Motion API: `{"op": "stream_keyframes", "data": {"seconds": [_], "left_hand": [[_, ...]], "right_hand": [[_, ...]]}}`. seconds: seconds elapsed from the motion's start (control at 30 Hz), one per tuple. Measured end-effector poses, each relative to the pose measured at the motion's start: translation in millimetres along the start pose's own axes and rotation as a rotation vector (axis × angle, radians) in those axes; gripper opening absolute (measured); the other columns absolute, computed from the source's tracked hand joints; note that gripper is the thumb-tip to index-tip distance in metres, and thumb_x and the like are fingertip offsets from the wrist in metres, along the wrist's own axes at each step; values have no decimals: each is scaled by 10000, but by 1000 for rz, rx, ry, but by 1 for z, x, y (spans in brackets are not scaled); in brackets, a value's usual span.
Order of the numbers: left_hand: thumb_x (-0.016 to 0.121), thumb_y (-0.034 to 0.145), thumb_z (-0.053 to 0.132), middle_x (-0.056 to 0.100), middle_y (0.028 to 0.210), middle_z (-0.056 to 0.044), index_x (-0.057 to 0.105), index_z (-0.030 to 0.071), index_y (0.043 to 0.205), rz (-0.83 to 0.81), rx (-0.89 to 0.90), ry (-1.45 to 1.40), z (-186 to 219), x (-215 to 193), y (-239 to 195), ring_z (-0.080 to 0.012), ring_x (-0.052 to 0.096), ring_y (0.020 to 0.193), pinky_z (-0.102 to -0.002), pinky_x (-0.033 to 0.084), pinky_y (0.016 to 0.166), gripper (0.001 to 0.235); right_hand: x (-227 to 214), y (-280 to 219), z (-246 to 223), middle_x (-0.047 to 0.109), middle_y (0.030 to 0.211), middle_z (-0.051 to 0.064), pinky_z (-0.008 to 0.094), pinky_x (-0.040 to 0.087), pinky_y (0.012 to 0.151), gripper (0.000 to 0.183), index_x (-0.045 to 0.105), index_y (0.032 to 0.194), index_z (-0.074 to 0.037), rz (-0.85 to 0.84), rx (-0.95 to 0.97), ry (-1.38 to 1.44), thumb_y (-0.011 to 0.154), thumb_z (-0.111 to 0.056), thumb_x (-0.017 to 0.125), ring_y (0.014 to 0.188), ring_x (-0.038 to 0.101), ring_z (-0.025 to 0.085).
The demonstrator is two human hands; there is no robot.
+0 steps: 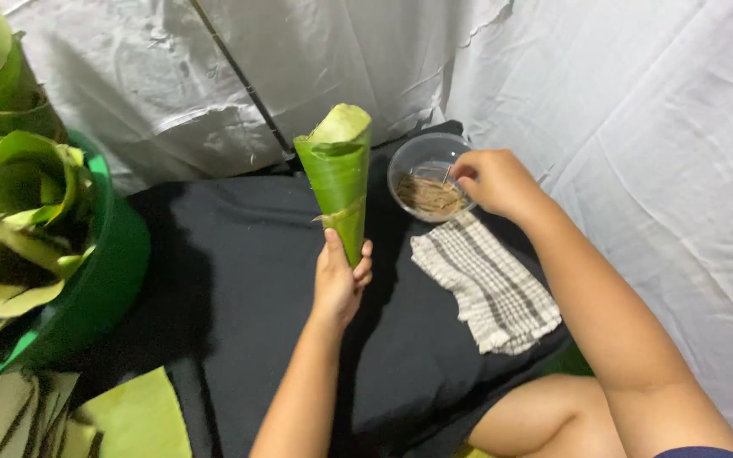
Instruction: Cleaning banana leaves with a cloth and rolling them into cone shapes secured with toothpicks.
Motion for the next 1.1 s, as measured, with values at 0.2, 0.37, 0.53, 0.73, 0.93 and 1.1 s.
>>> {"op": "stream_keyframes", "data": {"seconds": [0.2,0.37,0.53,0.73,0.93,1.1], "left_hand": [[222,1083,519,488,909,-42,422,83,1351,60,-48,-71,-44,17,43,-64,367,561,-145,316,431,549],[209,1115,408,474,967,-56,397,75,1353,34,-61,-80,-37,14,50,-81,391,625,-161,341,471,450],[220,1110,230,461,1026,-67,385,78,1331,-32,-59,-128,-47,13,53,-93,407,681,-182,371,513,315],[273,1045,126,497,1130,-117,366,37,1409,-123,-4,-194,-48,9,54,-112,458,749,-213,420,598,386],[407,1038,102,598,1376,-193,420,20,1471,-73,-21,-323,-54,3,59,-193,698,1046,-278,619,861,442],[550,1024,72,606,1364,-230,422,-6,1522,-64,-8,-320,-71,-7,69,-248,661,1181,-386,568,1034,520]], "right_hand": [[42,67,15,788,909,82,431,611,816,183,807,1010,-141,-86,66,-241,851,-81,738,935,766,329],[44,65,6,763,845,180,475,621,759,128,792,941,-48,-184,39,-275,819,-39,755,861,765,389],[52,64,-3,745,821,237,539,619,718,105,775,917,-3,-261,66,-310,893,-67,694,850,759,439],[61,72,-3,735,819,250,610,593,699,107,778,931,29,-270,51,-405,861,-44,742,853,750,470],[10,58,-31,745,862,251,599,588,724,152,797,976,-8,-220,94,-413,854,-71,733,882,748,474],[-9,12,-75,750,867,251,450,533,769,170,768,1033,2,23,-20,384,880,-47,712,824,683,321]]}}
Point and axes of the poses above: each hand's wrist, its own y-axis towards the middle knuckle, its own x-axis out of the palm, z = x × y, the point moved 5 cm from there along y, towards the middle knuckle
